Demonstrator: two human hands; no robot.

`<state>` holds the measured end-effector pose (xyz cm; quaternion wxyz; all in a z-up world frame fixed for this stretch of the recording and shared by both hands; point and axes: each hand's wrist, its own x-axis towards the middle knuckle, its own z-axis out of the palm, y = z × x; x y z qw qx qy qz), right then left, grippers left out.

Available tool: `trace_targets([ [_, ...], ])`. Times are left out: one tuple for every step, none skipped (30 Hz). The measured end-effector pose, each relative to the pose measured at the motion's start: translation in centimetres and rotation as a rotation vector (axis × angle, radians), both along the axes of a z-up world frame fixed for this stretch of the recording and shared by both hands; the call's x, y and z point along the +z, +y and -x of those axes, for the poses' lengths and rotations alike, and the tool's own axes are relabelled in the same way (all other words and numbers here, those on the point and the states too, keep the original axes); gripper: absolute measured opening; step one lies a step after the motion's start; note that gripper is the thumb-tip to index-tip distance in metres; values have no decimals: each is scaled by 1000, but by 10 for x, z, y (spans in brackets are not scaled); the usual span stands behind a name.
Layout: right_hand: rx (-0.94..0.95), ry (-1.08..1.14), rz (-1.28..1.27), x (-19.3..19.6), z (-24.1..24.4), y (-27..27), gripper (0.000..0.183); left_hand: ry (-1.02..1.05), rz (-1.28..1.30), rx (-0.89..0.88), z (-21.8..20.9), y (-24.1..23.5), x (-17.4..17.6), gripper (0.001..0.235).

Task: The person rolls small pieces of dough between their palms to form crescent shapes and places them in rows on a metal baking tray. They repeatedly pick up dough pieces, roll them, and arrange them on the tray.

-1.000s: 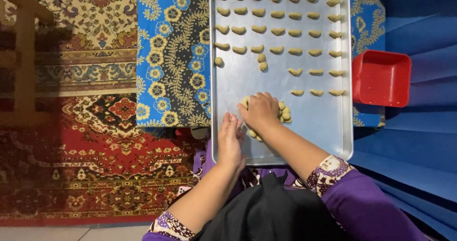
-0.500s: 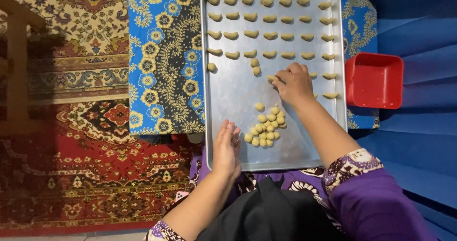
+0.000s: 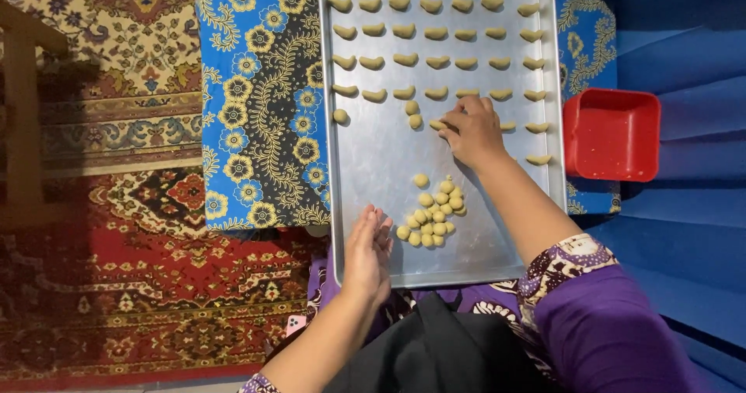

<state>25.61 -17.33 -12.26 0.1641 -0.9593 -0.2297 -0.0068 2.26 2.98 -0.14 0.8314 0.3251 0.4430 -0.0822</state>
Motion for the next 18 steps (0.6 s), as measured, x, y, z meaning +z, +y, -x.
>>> trace_targets([
  [-2,0,-1,-1,0,0,19,0,-1,-2,0,0,-1,71],
  [-2,6,-10,-1,-1,0,18,-2,-1,2,0,0,-3,71],
  [-2,13,-18,-1,0,0,17,-3,-1,7,1,-1,-4,71],
  [-4,13,-18,-2,0,-1,17,-2,-1,5,1,0,-4,71],
  [-5,3,-21,-3,0,-2,18,6,1,10,1,0,-4,70],
  [-5,-7,-24,-3,0,-2,19,14,2,14,1,0,-4,70],
  [-5,-7,-23,-4,0,-2,19,13,3,15,1,0,-5,70],
  [-8,-3,-34,-4,0,-1,19,20,0,16,1,-1,-6,69],
  [-11,1,-45,-4,0,-1,19,26,-3,17,1,-1,-7,68],
  [-11,1,-44,-7,-1,-2,19,25,-2,17,1,-1,-5,68],
  [-13,-2,-50,-10,-1,-3,19,29,1,16,1,0,-3,68],
  [-15,-4,-55,-13,-2,-3,20,32,4,15,0,0,-2,67],
  [-16,-5,-55,-10,-1,-2,20,32,5,14,1,0,-4,67],
  [-21,6,-63,-8,0,-1,20,22,7,11,2,-1,-5,67],
  [-25,17,-71,-5,0,1,19,12,9,9,2,-1,-7,67],
  [-25,16,-70,-6,0,1,19,12,9,9,2,0,-7,67],
  [-33,20,-59,-7,0,0,20,6,9,5,2,0,-6,67],
  [-41,23,-48,-8,0,0,21,1,8,2,2,1,-6,67],
])
